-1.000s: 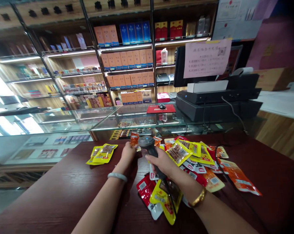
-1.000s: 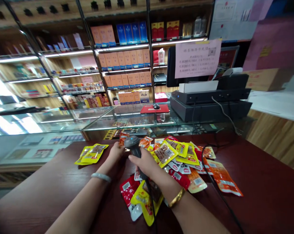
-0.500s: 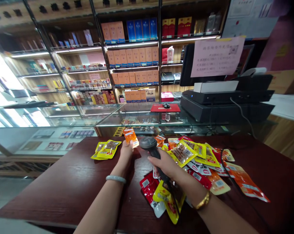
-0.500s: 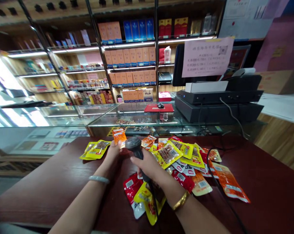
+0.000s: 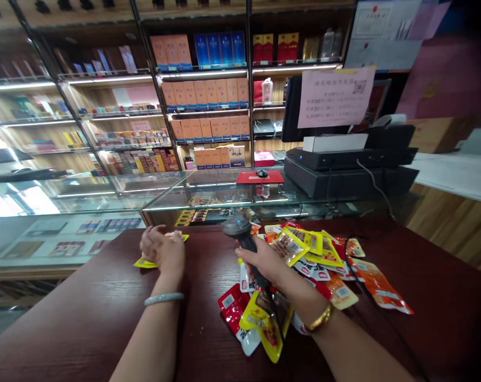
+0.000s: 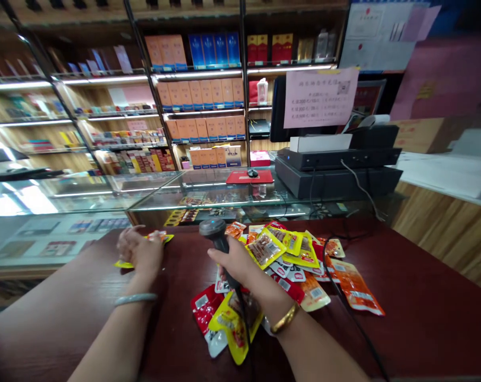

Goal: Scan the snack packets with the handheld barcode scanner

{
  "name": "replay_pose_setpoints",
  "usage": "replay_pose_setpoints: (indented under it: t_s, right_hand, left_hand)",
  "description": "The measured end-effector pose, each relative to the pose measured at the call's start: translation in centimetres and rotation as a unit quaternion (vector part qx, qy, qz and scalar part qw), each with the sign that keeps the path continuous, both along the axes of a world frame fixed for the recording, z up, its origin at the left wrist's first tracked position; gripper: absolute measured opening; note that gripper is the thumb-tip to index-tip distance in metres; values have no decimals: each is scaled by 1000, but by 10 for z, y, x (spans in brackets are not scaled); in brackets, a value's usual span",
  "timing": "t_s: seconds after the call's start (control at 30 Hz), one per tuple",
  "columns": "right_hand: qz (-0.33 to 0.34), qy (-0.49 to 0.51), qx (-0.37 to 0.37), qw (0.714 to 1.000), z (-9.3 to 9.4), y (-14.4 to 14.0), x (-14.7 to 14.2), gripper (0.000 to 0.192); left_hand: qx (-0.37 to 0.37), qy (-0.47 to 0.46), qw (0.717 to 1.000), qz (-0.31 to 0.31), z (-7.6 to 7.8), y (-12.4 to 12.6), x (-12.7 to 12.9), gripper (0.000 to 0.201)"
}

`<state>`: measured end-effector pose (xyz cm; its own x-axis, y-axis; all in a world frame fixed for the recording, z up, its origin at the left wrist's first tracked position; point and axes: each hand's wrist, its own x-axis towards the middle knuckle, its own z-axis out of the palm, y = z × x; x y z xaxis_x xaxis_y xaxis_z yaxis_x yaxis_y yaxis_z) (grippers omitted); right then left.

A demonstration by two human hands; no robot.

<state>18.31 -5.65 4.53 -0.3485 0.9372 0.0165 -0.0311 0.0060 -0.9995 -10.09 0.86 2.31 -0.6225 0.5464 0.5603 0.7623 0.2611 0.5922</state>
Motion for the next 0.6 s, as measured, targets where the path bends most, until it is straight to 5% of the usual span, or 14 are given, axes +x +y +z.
replay_pose_setpoints:
  t_s: [0.13,0.3,0.43,0.6]
  right_hand:
    - [-46,52,-4,998,11,9,16,36]
    - [-95,46,-3,994,15,18,27,36]
    - [-90,46,-6,995,11,21,26,33]
    - [-93,32,-6,995,7,25,24,27]
  left_hand:
    - [-90,66,979,-168,-7,6,66,39]
    - [-226,151,892,-361,-19,31,133,50]
    - [-277,160,866,-384,-22,47,154,47]
    - [-252,11,908,-334,-14,63,150,50]
